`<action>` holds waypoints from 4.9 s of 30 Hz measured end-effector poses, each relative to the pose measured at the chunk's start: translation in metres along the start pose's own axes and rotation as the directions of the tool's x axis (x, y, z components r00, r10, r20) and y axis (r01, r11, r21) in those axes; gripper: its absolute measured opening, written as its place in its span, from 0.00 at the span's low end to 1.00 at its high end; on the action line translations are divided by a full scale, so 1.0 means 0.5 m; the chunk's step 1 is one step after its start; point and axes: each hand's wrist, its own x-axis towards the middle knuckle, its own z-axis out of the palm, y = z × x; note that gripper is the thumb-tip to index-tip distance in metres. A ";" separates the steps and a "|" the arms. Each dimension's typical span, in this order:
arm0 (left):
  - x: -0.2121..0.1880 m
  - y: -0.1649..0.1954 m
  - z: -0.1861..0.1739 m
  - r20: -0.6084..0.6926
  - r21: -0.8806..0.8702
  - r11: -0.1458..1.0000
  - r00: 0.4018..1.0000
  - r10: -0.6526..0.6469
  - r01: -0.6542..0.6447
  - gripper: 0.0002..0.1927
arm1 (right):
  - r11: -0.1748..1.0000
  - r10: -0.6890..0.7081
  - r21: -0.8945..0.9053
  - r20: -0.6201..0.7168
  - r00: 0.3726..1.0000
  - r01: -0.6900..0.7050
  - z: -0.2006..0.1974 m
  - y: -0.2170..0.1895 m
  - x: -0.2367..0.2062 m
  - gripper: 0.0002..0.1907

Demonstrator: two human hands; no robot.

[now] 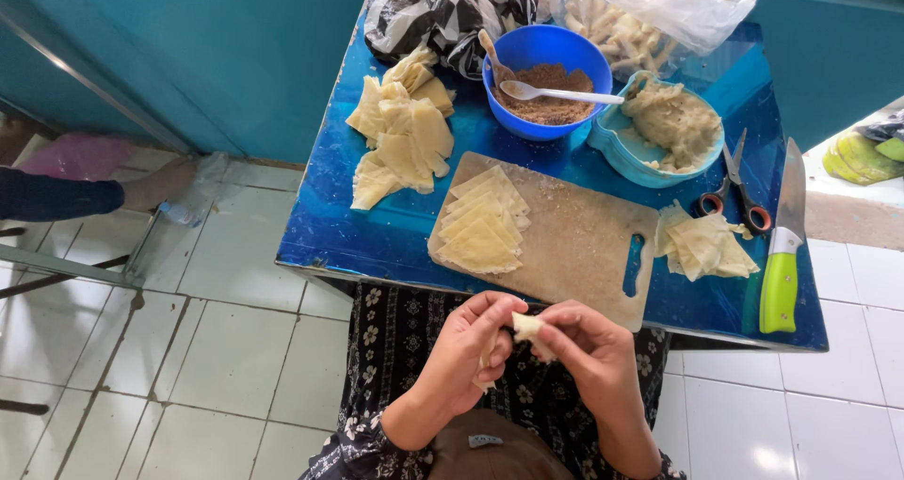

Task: The person folds thin dough wrappers into triangular pastries on a cutting board, pressing the seams closed by hand, and occasionally sprinkles a brown sugar mixture over the dough using a spoon from a blue bowl. They briefly use a knife to separate dough pieces and place finished pastries with the growing pile.

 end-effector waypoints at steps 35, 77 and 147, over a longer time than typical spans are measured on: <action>-0.045 0.089 0.007 0.209 0.871 0.220 0.736 0.644 -0.439 0.08 | 0.930 -0.196 -0.343 -0.151 0.969 0.135 0.088 -0.037 0.057 0.09; 0.036 0.273 -0.066 0.451 0.892 -0.431 0.355 0.819 -0.138 0.19 | -0.091 -0.043 -0.951 0.300 0.953 0.296 -0.247 -0.253 0.320 0.16; -0.005 0.182 0.022 0.467 0.884 -0.366 0.556 0.688 -0.290 0.06 | -0.005 -0.019 -0.757 0.653 0.757 0.654 0.065 -0.131 0.186 0.35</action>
